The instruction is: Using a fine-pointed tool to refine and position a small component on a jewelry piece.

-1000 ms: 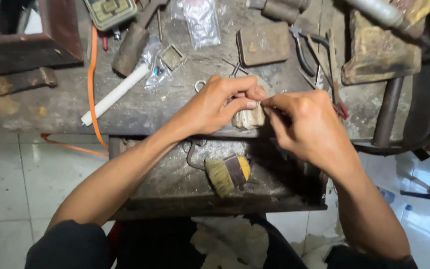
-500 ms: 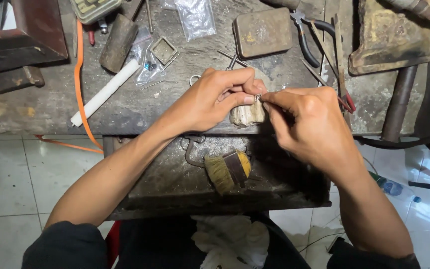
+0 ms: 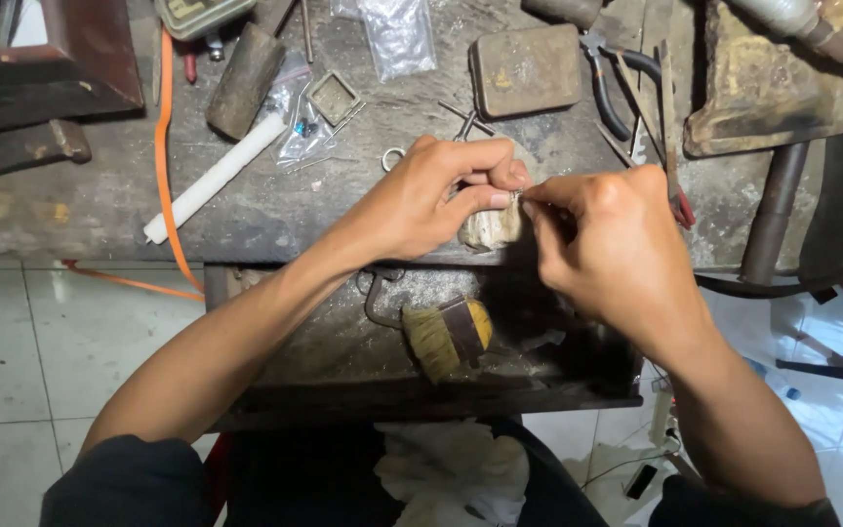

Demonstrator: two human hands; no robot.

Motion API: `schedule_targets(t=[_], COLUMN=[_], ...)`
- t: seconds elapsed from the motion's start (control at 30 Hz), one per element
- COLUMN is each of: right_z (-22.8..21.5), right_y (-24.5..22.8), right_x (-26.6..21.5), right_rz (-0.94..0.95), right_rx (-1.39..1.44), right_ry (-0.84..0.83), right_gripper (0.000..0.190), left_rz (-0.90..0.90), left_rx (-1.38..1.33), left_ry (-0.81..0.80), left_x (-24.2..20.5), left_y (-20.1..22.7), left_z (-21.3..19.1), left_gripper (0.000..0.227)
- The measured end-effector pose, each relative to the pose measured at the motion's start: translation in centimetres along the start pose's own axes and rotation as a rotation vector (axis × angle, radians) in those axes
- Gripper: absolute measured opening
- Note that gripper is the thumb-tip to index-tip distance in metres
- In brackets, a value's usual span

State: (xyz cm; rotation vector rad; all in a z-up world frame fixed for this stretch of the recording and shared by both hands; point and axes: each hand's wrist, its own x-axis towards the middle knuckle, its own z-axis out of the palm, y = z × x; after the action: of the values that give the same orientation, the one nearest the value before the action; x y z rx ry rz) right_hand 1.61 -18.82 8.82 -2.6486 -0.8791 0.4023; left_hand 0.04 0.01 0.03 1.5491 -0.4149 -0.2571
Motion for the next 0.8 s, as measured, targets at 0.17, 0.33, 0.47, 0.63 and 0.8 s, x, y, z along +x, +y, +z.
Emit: schedule_targets(t=[0.17,0.33,0.47,0.63,0.8], right_z=[1.3,0.5,1.0,-0.5,2.8], right_y=[0.3,-0.2,-0.4,-1.1,0.7], right_x=[-0.8,0.0,-0.1,0.9,-1.0], right_rz=[-0.090,-0.062,-0.092,-0.079,-0.099], right_rx=[-0.226,-0.135,-0.245,-0.084,-0.652], right_ry=[-0.007,-0.083,-0.053,-0.117,-0.028], right_gripper=[0.024,0.028,0.027,0.021,0.006], left_rz=[0.019,0.085,0.054,0.051,0.126], left_rx=[-0.013,-0.036,0.004,0.007,0.013], left_ry=[0.025,0.042,0.044,0.040,0.072], left_x=[-0.1,-0.1,0.1,0.1,0.2], left_y=[-0.6,-0.7,-0.8,-0.7,-1.0], left_z=[0.3,0.1,-0.1,0.1,-0.1], left_gripper=[0.013,0.014,0.012,0.014,0.014])
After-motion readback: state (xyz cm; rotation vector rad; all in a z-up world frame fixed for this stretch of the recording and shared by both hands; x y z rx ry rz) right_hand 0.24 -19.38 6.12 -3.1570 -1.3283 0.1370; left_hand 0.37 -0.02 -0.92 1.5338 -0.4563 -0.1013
